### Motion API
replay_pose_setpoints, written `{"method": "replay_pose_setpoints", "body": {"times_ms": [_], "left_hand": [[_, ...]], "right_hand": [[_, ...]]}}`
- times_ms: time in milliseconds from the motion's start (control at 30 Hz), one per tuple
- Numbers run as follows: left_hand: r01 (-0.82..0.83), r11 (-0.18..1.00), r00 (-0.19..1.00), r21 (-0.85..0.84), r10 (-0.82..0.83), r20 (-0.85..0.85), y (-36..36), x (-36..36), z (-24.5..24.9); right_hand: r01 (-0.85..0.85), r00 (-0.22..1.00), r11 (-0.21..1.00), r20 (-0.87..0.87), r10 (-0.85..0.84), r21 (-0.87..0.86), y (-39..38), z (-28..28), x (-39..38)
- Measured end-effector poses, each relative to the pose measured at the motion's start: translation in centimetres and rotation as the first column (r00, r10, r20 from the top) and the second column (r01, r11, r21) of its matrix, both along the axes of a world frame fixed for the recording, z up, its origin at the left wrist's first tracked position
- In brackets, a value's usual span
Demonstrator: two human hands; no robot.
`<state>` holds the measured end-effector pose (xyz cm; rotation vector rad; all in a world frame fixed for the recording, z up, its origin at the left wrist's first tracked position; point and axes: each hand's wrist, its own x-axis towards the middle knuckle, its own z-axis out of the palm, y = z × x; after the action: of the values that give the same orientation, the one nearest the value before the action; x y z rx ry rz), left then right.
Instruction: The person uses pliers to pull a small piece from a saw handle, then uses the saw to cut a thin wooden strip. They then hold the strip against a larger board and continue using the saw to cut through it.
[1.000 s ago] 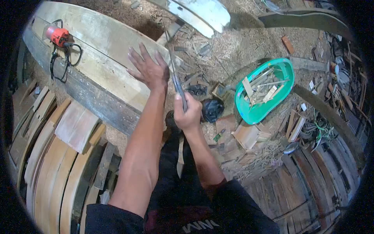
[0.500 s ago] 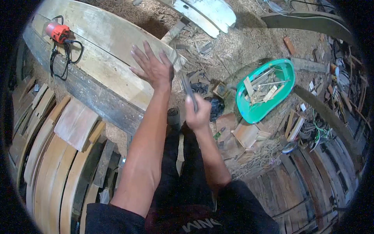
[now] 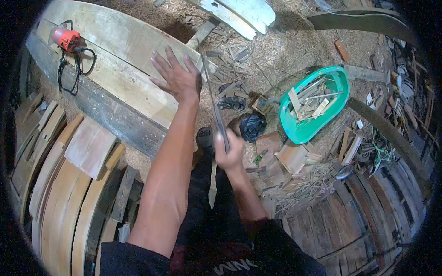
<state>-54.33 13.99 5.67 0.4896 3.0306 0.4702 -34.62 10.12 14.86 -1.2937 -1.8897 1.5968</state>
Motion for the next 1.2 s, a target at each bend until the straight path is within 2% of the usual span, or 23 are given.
{"method": "replay_pose_setpoints", "body": {"times_ms": [100,167,200,300,500,533,633,733,833,867,967,1100,1200], "left_hand": [[-0.002,1.0,1.0,0.005,0.002,-0.016,-0.1,-0.1,-0.2],[0.0,1.0,0.999,0.001,0.0,-0.035,0.0,0.0,-0.2],[0.003,1.0,0.999,-0.012,-0.004,-0.038,-0.2,0.1,-0.3],[-0.009,1.0,1.0,-0.007,0.008,-0.026,-0.1,0.0,-0.3],[-0.003,1.0,0.999,0.015,0.004,-0.041,0.1,-0.2,-0.2],[-0.001,1.0,0.999,0.01,0.001,-0.042,0.0,-0.2,-0.3],[-0.002,1.0,0.999,-0.015,0.001,-0.032,0.2,-0.2,-0.2],[-0.004,1.0,1.0,-0.004,0.004,-0.02,0.0,-0.2,0.1],[-0.003,1.0,1.0,0.0,0.003,-0.011,-0.3,0.3,-0.1],[-0.001,1.0,1.0,0.003,0.001,-0.025,-0.2,0.1,-0.3],[0.006,1.0,0.999,-0.004,-0.006,-0.038,-0.3,0.2,-0.1],[0.003,1.0,0.999,0.02,-0.002,-0.048,-0.2,0.0,-0.3],[0.002,0.999,0.999,0.039,0.0,-0.049,-0.2,0.0,-0.5]], "right_hand": [[-0.003,1.0,1.0,-0.015,0.002,-0.015,-0.2,-1.3,1.6],[0.0,0.999,1.0,-0.039,0.001,0.013,2.6,-2.6,-2.4],[0.012,1.0,0.999,0.015,-0.012,-0.038,3.4,-2.7,-3.9],[0.027,0.999,0.999,-0.019,-0.026,0.035,2.9,-2.6,-3.9],[0.055,0.994,0.997,-0.09,-0.06,-0.056,3.0,-3.7,-4.2],[0.079,0.987,0.986,-0.124,-0.097,-0.148,3.5,-3.9,-4.3],[0.038,0.996,0.998,-0.084,-0.041,-0.045,2.8,-3.5,-3.4],[-0.016,0.999,1.0,-0.042,0.017,0.019,-0.1,-2.2,0.8],[-0.016,0.998,1.0,-0.058,0.016,0.002,0.8,-2.0,0.4],[-0.016,1.0,0.999,-0.018,0.015,-0.051,1.8,-2.9,-0.6],[-0.01,0.998,0.999,-0.063,0.012,0.036,2.8,-4.5,-2.4],[0.036,0.997,0.999,-0.066,-0.038,-0.027,-2.2,-2.9,3.0],[0.012,0.997,1.0,-0.075,-0.01,0.026,0.4,-4.7,0.6]]}}
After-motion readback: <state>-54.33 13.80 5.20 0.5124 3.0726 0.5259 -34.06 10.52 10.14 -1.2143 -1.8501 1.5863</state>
